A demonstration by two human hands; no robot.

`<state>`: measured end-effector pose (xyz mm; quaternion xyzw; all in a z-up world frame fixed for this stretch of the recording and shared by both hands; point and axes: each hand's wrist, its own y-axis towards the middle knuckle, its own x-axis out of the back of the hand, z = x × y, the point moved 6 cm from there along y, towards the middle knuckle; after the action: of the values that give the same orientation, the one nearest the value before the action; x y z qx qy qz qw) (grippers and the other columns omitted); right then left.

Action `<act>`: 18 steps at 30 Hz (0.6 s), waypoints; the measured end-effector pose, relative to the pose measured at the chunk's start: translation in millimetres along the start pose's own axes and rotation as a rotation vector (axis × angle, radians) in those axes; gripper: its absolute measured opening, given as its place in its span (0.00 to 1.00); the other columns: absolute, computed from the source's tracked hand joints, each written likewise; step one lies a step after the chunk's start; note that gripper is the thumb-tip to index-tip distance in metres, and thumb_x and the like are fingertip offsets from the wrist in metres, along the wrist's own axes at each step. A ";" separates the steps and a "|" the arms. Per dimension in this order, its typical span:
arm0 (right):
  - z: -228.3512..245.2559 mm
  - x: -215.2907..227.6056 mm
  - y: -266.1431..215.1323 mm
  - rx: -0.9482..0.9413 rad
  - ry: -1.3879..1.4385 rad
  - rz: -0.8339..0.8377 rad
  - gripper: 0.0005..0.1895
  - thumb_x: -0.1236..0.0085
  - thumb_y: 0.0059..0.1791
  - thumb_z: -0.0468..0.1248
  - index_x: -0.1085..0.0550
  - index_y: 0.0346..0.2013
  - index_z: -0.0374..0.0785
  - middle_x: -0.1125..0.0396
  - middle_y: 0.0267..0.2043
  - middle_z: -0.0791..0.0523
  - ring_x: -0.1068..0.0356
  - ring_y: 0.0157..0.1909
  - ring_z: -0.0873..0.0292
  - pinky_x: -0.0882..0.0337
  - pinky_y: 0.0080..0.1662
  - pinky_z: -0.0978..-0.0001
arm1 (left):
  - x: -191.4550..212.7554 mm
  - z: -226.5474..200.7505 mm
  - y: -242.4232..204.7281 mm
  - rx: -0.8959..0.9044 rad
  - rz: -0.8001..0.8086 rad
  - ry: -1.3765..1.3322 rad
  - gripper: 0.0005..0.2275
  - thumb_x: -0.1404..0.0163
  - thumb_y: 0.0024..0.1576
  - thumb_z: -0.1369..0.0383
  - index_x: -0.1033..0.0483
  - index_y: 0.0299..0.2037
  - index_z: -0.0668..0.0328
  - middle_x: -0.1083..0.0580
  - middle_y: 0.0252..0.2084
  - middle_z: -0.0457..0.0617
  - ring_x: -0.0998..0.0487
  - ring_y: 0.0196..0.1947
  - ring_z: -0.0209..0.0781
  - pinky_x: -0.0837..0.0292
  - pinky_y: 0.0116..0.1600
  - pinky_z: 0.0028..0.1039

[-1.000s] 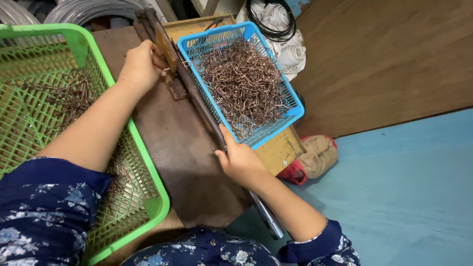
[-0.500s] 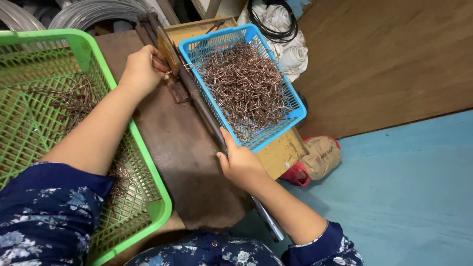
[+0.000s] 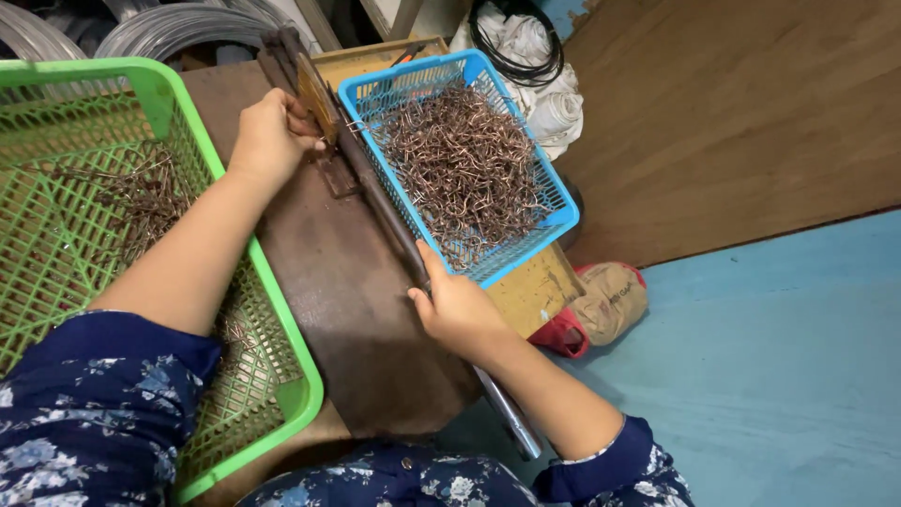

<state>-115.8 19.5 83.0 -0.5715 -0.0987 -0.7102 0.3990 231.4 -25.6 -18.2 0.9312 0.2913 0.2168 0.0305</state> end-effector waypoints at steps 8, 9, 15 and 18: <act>0.1 -9.4 0.0 0.007 -0.030 -0.078 0.37 0.50 0.54 0.41 0.48 0.77 0.38 0.23 0.37 0.38 0.24 0.37 0.28 0.27 0.40 0.33 | -7.2 -18.6 -7.0 0.026 0.063 0.223 0.26 0.36 0.51 0.79 0.39 0.56 0.78 0.31 0.49 0.65 0.28 0.47 0.58 0.28 0.54 0.42; 0.4 -9.7 2.0 0.007 -0.045 -0.084 0.37 0.51 0.54 0.41 0.48 0.77 0.37 0.23 0.38 0.37 0.24 0.38 0.28 0.27 0.41 0.33 | -10.7 -27.2 -6.2 0.031 0.087 0.448 0.39 0.38 0.50 0.75 0.50 0.67 0.89 0.41 0.64 0.78 0.37 0.62 0.76 0.33 0.67 0.55; -0.7 -7.1 8.5 -0.127 -0.085 0.127 0.32 0.50 0.57 0.49 0.43 0.73 0.41 0.23 0.46 0.38 0.22 0.55 0.31 0.23 0.55 0.37 | -54.0 -187.5 -76.2 -0.533 0.149 0.372 0.23 0.45 0.64 0.57 0.29 0.61 0.69 0.31 0.65 0.68 0.40 0.75 0.69 0.64 0.80 0.61; 4.2 -6.2 8.3 -0.120 -0.129 0.127 0.28 0.49 0.57 0.48 0.39 0.67 0.36 0.24 0.45 0.35 0.22 0.53 0.30 0.23 0.55 0.37 | -132.8 -144.3 -75.4 -0.870 -0.013 0.419 0.30 0.64 0.70 0.40 0.44 0.65 0.63 0.40 0.67 0.65 0.48 0.76 0.68 0.76 0.76 0.70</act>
<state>-106.9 19.3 76.3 -0.6438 -0.0451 -0.6500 0.4012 32.9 -46.9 47.2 0.7666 0.1790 0.5011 0.3594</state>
